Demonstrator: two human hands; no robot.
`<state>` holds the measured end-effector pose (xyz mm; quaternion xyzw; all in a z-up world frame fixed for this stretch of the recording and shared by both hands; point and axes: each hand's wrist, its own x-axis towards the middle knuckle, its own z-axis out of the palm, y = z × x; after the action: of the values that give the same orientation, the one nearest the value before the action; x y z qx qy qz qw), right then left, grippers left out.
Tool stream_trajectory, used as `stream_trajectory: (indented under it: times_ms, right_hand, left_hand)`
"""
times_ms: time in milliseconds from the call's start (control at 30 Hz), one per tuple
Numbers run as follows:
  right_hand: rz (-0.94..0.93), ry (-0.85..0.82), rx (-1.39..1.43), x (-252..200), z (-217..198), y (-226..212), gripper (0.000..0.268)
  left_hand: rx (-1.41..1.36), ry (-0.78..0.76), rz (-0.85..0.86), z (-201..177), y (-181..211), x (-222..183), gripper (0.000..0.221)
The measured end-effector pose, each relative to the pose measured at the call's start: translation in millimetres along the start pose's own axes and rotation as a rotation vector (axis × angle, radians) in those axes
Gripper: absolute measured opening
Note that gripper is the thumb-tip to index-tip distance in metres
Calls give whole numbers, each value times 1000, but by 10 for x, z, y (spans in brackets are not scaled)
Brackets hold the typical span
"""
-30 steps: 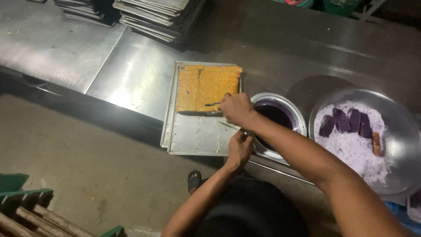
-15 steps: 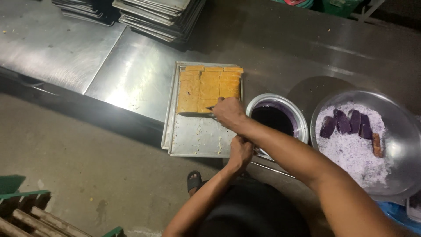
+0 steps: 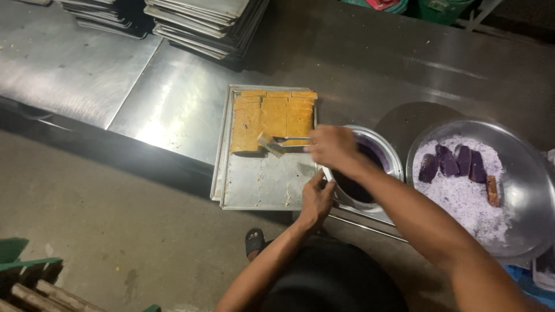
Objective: Dipping pastry pieces into a purple liquid and coating them in shredded coconut.
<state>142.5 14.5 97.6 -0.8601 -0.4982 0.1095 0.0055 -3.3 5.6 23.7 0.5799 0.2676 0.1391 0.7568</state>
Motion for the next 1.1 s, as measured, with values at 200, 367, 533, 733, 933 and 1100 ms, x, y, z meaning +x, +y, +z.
stream_trajectory:
  times_ms: [200,367,533,733,933,1100]
  right_hand:
    - [227,126,195,-757,-531,762,37]
    - [612,-16,96,-1366,-973,988,47]
    - [641,-153,-120,-1407,-594,1095,36]
    - [392,108,-211,-1382,154,1383,23]
    - [406,42,-198,-1298,-68,1087,22]
    - [426,29,-201,-1276,83,1100,17]
  left_hand:
    - [-94,-52,20,-5,-105,41,32]
    - [-143,-20,22,29,-166,48,35]
    - [-133,-25,32,44,-117,63,39]
    - [-63,-27,14,17,-81,37,39]
    - [-50,-28,0,1,-8,31,40]
    - [19,-34,9,-1,115,-1,39]
